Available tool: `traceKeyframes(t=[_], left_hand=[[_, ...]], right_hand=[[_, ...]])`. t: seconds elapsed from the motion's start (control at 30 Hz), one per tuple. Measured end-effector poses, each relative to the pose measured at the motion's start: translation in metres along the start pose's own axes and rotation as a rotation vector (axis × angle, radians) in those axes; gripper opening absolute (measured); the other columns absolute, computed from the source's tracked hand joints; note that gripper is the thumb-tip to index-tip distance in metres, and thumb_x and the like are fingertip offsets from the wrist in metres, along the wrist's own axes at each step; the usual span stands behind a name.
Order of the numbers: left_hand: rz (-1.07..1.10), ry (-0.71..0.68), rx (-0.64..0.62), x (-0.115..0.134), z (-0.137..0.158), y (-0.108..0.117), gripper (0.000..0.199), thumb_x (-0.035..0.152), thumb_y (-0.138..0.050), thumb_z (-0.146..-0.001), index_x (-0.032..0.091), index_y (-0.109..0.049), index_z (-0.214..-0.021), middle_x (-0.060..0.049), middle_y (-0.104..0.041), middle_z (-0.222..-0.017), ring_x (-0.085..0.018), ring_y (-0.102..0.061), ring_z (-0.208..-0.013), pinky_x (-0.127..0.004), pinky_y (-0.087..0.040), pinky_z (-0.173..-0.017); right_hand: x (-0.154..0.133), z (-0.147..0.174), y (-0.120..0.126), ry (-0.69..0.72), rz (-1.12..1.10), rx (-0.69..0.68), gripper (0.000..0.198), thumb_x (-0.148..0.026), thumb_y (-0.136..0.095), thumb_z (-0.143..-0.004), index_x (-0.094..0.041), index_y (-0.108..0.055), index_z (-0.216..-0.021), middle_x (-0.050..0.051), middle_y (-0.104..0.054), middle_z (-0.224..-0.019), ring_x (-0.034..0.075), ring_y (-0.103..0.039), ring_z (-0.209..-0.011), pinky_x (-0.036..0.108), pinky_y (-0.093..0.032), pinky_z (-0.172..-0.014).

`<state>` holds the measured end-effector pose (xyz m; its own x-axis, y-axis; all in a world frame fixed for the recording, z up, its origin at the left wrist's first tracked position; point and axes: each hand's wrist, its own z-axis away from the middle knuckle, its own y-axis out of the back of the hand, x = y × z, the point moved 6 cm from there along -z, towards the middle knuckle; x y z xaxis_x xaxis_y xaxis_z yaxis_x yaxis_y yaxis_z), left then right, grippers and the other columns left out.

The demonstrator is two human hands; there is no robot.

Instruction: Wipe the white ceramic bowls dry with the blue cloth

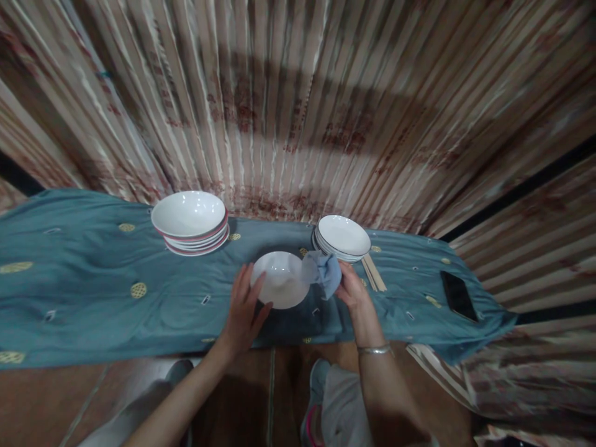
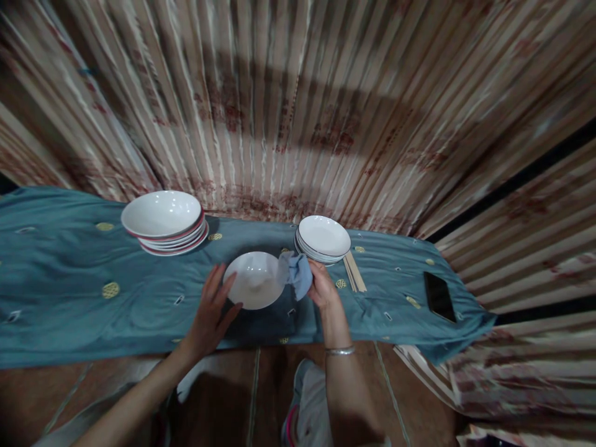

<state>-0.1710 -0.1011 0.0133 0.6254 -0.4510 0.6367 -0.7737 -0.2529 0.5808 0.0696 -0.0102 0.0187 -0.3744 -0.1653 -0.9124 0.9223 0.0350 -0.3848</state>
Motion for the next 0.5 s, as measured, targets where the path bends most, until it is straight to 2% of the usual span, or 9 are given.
traceKeyframes(t=[0.07, 0.13, 0.23, 0.5], left_hand=[[-0.080, -0.142, -0.097, 0.015, 0.001, -0.004, 0.039, 0.027, -0.052, -0.089, 0.025, -0.055, -0.129, -0.012, -0.040, -0.150, -0.030, -0.021, -0.145, -0.060, -0.012, -0.115], [-0.089, -0.187, -0.185, 0.021, 0.002, -0.012, 0.030, 0.024, -0.052, -0.089, 0.027, -0.064, -0.117, -0.010, -0.052, -0.141, -0.030, -0.032, -0.141, -0.061, -0.006, -0.115], [-0.042, -0.134, -0.252, 0.018, 0.000, -0.020, 0.027, 0.022, -0.051, -0.088, 0.028, -0.069, -0.107, -0.010, -0.062, -0.130, -0.030, -0.046, -0.131, -0.061, 0.000, -0.114], [0.232, 0.019, -0.239, 0.008, -0.011, -0.024, 0.022, 0.023, -0.056, -0.083, 0.031, -0.074, -0.094, -0.007, -0.075, -0.101, -0.028, -0.064, -0.107, -0.060, 0.004, -0.115]], right_hand=[[0.000, 0.000, -0.002, 0.007, -0.002, 0.023, 0.027, -0.042, -0.081, -0.060, -0.021, -0.070, -0.075, 0.001, -0.072, -0.071, 0.020, -0.067, -0.076, 0.031, -0.052, -0.073], [0.001, 0.000, -0.003, -0.002, -0.001, 0.037, 0.031, -0.044, -0.082, -0.057, -0.021, -0.071, -0.075, 0.001, -0.072, -0.070, 0.019, -0.065, -0.071, 0.031, -0.052, -0.071], [0.004, -0.001, -0.004, -0.018, 0.015, 0.048, 0.034, -0.046, -0.083, -0.056, -0.021, -0.071, -0.075, 0.001, -0.071, -0.069, 0.019, -0.064, -0.069, 0.031, -0.050, -0.070], [0.011, -0.002, -0.011, -0.059, 0.095, 0.007, 0.040, -0.055, -0.079, -0.057, -0.019, -0.066, -0.070, 0.003, -0.068, -0.064, 0.019, -0.062, -0.066, 0.030, -0.048, -0.062]])
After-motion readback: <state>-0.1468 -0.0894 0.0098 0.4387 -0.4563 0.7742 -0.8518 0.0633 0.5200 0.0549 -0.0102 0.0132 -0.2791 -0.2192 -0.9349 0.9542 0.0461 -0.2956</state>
